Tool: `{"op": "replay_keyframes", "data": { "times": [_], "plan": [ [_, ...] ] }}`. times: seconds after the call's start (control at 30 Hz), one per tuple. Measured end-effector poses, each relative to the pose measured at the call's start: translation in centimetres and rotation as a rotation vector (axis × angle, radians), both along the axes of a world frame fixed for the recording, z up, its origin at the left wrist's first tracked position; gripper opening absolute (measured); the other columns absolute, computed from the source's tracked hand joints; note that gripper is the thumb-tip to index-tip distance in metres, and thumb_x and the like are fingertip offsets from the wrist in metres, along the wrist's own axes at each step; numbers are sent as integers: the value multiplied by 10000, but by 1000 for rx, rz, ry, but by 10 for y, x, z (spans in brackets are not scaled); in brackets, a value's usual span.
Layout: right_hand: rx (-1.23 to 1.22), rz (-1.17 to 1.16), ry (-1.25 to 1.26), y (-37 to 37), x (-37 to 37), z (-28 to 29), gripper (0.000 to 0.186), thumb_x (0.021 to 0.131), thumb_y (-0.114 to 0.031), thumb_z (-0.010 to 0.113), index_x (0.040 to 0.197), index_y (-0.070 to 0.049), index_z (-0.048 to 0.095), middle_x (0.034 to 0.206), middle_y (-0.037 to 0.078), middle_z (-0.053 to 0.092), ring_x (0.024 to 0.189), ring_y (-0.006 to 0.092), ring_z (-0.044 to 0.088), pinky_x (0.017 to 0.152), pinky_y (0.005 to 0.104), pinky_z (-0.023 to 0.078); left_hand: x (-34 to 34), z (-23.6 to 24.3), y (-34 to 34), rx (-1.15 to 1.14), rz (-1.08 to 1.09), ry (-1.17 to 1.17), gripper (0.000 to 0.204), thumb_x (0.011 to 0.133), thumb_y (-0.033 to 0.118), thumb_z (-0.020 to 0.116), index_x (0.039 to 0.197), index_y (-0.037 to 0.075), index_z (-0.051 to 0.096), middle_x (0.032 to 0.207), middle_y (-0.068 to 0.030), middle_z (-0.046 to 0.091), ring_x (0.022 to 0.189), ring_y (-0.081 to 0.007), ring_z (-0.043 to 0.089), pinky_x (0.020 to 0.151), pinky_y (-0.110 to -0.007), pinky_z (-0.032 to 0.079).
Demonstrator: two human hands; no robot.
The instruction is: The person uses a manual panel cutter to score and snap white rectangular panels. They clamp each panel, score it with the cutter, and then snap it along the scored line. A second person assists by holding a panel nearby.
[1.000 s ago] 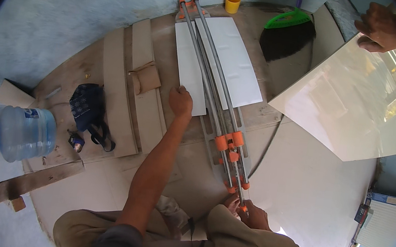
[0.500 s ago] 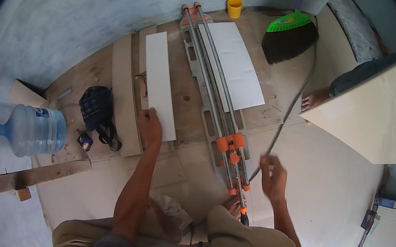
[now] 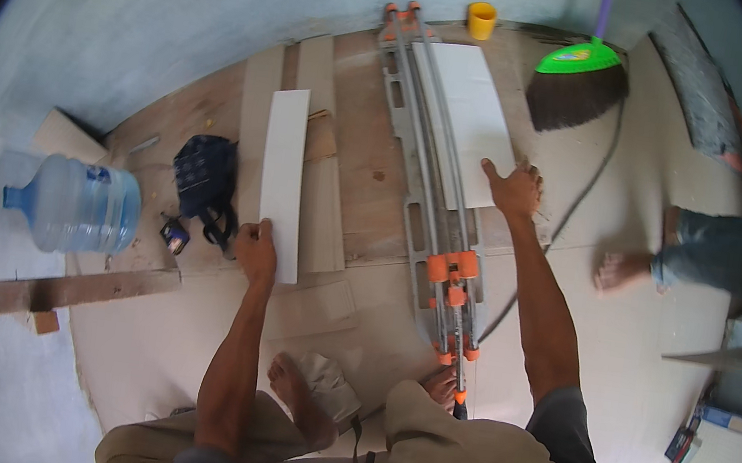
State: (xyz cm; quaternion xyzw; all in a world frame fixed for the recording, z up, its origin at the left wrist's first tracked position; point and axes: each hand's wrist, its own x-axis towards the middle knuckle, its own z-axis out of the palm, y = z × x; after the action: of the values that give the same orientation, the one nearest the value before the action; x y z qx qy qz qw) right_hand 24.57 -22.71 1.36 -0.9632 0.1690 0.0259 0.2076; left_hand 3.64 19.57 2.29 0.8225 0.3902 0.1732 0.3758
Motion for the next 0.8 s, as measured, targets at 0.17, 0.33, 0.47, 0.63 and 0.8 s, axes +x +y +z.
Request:
{"op": "replay_keyframes", "data": {
  "times": [0.17,0.33,0.47,0.63,0.8],
  "plan": [
    [15,33,131,23,10,16,1070,813,-649,806,1519,62,428,1524,260,488,1447,454,428,1182,581,376,-10,-10,29,46,39,28,365,945,287,707,858,-62,648,748,-109,613,710,-220,543,731,-393,471],
    [18,25,200,7,33,0,1134,744,-634,870,1484,105,432,1519,340,453,1467,477,401,1186,572,380,-17,-20,48,13,22,29,373,938,293,719,862,-66,654,761,-111,640,719,-225,561,730,-393,478],
    [119,9,226,-2,48,-11,1104,738,-621,878,1447,119,467,1480,346,503,1388,453,511,1137,517,452,-24,-32,66,25,-1,23,373,931,299,727,882,-67,675,784,-134,667,735,-227,585,733,-394,484],
    [402,-108,168,-6,53,-21,957,760,-589,865,1364,89,566,1314,276,673,1235,372,667,1050,457,521,-22,-35,76,3,49,34,388,918,316,743,910,-70,703,789,-150,678,742,-240,608,738,-405,490],
    [388,-190,-34,-13,53,-41,852,773,-576,851,1318,40,629,1243,216,734,1161,376,711,993,461,543,-17,-35,84,28,15,122,384,929,330,749,941,-51,704,852,-110,691,808,-209,606,778,-378,495]
  ]
}}
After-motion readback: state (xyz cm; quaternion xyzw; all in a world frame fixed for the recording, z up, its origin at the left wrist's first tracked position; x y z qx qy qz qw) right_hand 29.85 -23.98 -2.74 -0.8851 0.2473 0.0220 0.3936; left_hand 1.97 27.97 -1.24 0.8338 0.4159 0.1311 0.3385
